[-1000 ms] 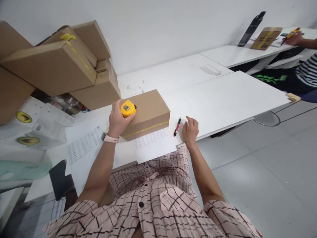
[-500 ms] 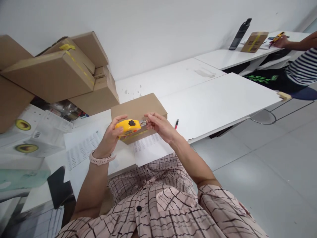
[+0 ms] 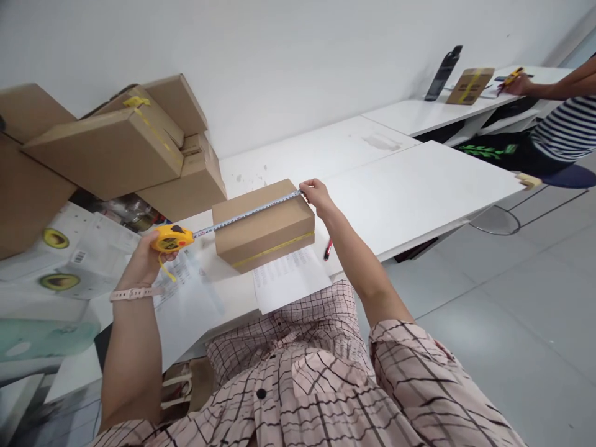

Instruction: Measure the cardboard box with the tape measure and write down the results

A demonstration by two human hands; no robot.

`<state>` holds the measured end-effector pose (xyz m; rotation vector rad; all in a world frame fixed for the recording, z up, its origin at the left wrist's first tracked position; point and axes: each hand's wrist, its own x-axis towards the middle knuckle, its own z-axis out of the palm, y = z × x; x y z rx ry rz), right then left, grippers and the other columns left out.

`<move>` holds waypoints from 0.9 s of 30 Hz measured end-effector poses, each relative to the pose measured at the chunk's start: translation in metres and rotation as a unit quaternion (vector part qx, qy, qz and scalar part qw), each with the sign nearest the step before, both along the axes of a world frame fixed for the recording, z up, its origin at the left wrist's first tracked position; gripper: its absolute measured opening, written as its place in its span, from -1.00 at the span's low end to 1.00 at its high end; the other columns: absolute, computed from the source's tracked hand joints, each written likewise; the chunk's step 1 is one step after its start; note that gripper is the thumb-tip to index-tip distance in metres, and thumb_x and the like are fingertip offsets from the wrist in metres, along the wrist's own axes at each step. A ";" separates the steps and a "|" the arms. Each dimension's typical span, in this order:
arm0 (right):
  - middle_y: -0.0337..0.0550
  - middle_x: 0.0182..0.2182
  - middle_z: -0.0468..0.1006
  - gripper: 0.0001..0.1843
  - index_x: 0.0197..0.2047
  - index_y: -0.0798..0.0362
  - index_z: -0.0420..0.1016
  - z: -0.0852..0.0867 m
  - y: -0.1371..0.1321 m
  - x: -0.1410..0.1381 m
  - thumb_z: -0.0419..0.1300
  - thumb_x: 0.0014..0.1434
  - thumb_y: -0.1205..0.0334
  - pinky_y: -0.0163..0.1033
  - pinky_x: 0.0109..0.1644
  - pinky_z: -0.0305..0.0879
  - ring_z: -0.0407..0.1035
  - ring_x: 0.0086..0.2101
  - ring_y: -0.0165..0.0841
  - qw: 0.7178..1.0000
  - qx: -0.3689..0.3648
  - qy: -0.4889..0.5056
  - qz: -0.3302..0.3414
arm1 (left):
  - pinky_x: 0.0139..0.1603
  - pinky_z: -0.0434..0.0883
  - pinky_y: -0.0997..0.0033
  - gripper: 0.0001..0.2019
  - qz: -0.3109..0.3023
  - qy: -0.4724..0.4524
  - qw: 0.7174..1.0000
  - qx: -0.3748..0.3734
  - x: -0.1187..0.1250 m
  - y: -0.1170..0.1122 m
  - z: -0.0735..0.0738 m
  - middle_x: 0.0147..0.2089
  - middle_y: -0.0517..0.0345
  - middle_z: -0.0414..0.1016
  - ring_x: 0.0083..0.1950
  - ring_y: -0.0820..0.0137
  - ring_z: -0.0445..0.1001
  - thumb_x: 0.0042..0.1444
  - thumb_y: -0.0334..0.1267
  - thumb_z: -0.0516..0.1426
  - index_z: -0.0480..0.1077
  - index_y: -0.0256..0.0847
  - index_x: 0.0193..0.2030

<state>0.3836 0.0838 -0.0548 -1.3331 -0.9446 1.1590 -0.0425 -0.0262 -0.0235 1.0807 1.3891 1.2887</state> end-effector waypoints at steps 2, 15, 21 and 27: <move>-0.28 -0.42 0.44 -0.85 -0.32 0.03 0.38 -0.003 -0.002 -0.006 0.30 0.19 0.26 -0.31 -0.35 0.16 0.27 -0.41 -0.45 0.999 -0.016 -0.046 0.011 | -0.65 0.21 0.53 -0.56 0.000 -0.008 1.000 -0.006 0.002 0.001 -0.005 -0.38 0.12 0.56 -0.57 0.49 0.35 -0.10 0.02 0.30 0.49 -0.24 -0.15; -0.28 -0.52 0.34 -0.54 -0.50 0.00 0.22 -0.010 -0.008 -0.006 0.32 0.21 -0.05 -0.27 -0.37 0.06 0.21 -0.42 -0.42 0.991 -0.034 -0.127 0.021 | -0.57 0.23 0.51 -0.52 -0.048 -0.008 0.999 0.012 0.036 0.022 -0.017 -0.38 0.13 0.54 -0.51 0.46 0.41 -0.01 0.07 0.27 0.41 -0.29 -0.10; -0.32 -0.56 0.25 -0.54 -0.53 0.00 0.18 -0.012 -0.007 -0.006 0.30 0.24 0.01 -0.26 -0.37 0.02 0.13 -0.46 -0.44 0.989 -0.015 -0.149 0.021 | -0.58 0.21 0.52 -0.53 -0.042 0.015 0.999 0.029 0.032 0.025 -0.006 -0.33 0.12 0.54 -0.49 0.47 0.41 -0.03 0.04 0.29 0.41 -0.29 -0.11; -0.33 -0.57 0.23 -0.53 -0.53 0.00 0.16 -0.013 -0.007 -0.005 0.29 0.24 0.01 -0.27 -0.38 0.01 0.11 -0.47 -0.45 0.988 -0.004 -0.154 0.023 | -0.61 0.16 0.52 -0.51 -0.059 0.022 0.998 0.009 0.032 0.040 0.000 -0.36 0.12 0.53 -0.53 0.48 0.38 -0.07 0.03 0.29 0.43 -0.31 -0.10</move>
